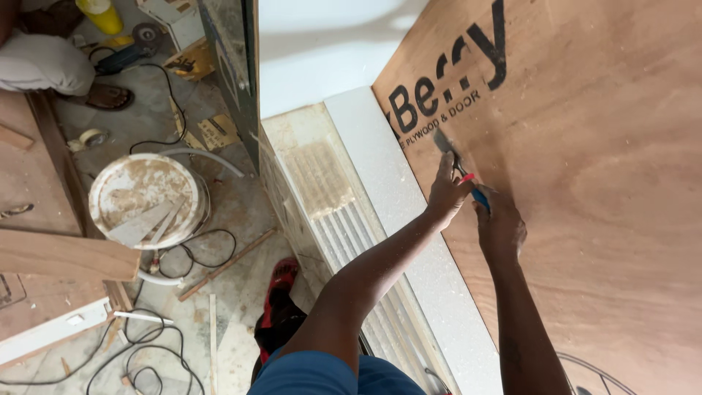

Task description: The person uses a circular saw to cut a piece of wood on a workbench. They then measure and handle a wooden strip and a metal ruler. Finally, the person uses a scraper to remove printed text and logos from a large plywood sheet.

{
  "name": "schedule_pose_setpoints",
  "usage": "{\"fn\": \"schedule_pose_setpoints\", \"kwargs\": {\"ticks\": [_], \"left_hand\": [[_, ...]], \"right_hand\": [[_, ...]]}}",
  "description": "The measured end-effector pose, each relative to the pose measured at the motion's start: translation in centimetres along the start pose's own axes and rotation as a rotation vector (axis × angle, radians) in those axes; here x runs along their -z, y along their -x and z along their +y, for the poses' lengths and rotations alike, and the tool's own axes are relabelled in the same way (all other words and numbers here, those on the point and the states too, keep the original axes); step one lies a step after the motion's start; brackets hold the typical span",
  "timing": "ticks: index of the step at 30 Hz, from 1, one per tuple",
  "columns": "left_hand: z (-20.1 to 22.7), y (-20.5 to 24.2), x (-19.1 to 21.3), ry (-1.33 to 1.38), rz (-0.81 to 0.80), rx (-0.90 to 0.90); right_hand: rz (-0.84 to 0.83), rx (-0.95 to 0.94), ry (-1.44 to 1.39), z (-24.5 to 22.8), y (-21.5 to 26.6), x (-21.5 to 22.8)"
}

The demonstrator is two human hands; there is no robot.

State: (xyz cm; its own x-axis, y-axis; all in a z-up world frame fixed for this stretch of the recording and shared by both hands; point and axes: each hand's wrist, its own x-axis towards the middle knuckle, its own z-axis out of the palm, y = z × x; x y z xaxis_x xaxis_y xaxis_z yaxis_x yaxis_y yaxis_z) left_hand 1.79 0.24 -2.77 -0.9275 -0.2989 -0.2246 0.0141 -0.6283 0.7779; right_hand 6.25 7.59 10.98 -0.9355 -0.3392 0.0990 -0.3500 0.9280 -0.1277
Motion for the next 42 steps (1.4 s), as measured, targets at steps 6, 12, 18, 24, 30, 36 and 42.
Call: {"fn": "schedule_pose_setpoints", "kwargs": {"ticks": [6,12,18,24,30,36,42], "left_hand": [[1.7,-0.9,1.1,-0.032,-0.025,0.157],[0.3,-1.0,2.2,0.000,-0.074,0.078],[-0.2,-3.6,4.2,-0.012,-0.043,0.086],[-1.2,-2.0,4.7,-0.004,-0.102,0.118],[-2.3,-5.2,6.6,0.080,-0.009,0.187],[-2.0,-4.9,7.0,-0.017,-0.023,0.233],[-2.7,-7.6,8.6,0.153,0.019,0.082]], "right_hand": [[-0.107,-0.008,0.099,-0.4,-2.9,-0.7],[-0.060,0.035,0.143,-0.3,-3.2,-2.3],[-0.167,-0.004,0.250,-0.6,-5.1,-5.7],[-0.195,-0.041,0.197,-0.1,-3.7,-4.8],[-0.255,-0.048,0.248,-1.0,-6.2,-8.4],[-0.195,-0.008,0.194,-0.5,-5.3,-8.4],[-0.233,0.007,0.233,-2.1,-6.6,-10.5]]}}
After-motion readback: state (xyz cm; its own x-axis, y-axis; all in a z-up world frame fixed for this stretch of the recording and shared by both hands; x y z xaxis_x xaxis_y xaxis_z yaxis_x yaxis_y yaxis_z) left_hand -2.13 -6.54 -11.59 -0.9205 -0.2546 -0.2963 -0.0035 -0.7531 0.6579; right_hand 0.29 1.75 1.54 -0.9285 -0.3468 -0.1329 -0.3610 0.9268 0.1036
